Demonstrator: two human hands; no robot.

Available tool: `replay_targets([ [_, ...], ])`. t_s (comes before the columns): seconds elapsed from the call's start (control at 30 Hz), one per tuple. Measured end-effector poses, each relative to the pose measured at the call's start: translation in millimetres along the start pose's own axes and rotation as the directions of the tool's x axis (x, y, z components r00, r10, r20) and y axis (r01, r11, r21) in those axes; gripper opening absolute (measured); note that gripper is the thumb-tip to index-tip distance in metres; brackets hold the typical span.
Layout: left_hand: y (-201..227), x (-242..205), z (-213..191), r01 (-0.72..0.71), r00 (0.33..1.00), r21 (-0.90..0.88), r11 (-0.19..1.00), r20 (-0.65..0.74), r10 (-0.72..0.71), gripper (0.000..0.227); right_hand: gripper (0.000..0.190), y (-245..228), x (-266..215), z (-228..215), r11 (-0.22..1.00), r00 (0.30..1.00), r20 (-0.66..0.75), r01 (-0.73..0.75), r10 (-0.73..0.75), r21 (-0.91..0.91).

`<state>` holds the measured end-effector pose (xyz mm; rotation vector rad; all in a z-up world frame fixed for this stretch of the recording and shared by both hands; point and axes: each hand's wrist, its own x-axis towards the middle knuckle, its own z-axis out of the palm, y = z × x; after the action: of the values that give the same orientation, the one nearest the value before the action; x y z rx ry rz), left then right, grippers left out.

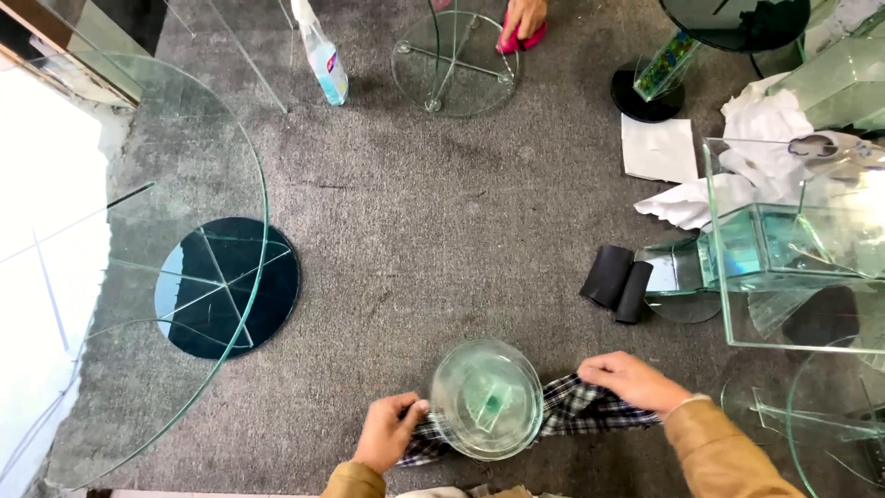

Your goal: Cleaning various glass plates and a glass table using cleaning spray and cloths.

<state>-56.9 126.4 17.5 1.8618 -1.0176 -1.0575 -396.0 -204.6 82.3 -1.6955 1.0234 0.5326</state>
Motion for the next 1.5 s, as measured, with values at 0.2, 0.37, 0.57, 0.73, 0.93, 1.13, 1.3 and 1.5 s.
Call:
replay_targets([
  [0.2, -27, -7, -32, 0.307, 0.949, 0.132, 0.942, -0.115, -0.293, 0.036, 0.024, -25, -5, 56, 0.997, 0.988, 0.151, -0.032, 0.020, 0.076],
  [0.37, -13, -7, -2, 0.180, 0.984, 0.094, 0.979, -0.017, -0.180, 0.052, 0.039, 6, -14, 18, 0.999, 0.999, 0.023, 0.031, -0.032, 0.042],
  [0.57, -10, -18, -9, 0.236, 0.961, 0.013, 0.972, -0.154, -0.231, 0.042, 0.035, 33, -43, 15, 0.405, 0.944, -0.272, 0.178, 0.188, 0.897],
  [0.73, 30, -26, -48, 0.356, 0.864, -0.178, 0.918, -0.312, -0.395, 0.024, 0.037, 15, -88, 15, -0.043, 0.888, -0.434, 0.433, -0.152, 0.901],
  [0.93, 112, -11, -42, 0.153, 0.894, -0.176, 0.972, -0.395, -0.212, 0.017, 0.030, -85, -112, 10, -0.050, 0.866, -0.481, 0.479, -0.139, 0.877],
  [1.13, 177, -10, -16, 0.089, 0.945, -0.110, 0.990, -0.305, -0.119, 0.029, 0.062, -109, -88, 40, 0.868, 0.946, -0.295, 0.028, 0.138, 0.496],
  [1.3, 206, -27, -5, -0.102, 0.956, 0.075, 0.992, -0.270, 0.119, 0.062, 0.071, -126, -107, 63, 0.754, 0.938, 0.059, -0.311, 0.341, 0.579],
  [1.5, 217, -34, 14, -0.156, 0.976, 0.287, 0.945, -0.104, 0.193, 0.116, 0.085, -97, -95, 92, 0.471, 0.811, 0.137, -0.457, 0.568, 0.754],
])
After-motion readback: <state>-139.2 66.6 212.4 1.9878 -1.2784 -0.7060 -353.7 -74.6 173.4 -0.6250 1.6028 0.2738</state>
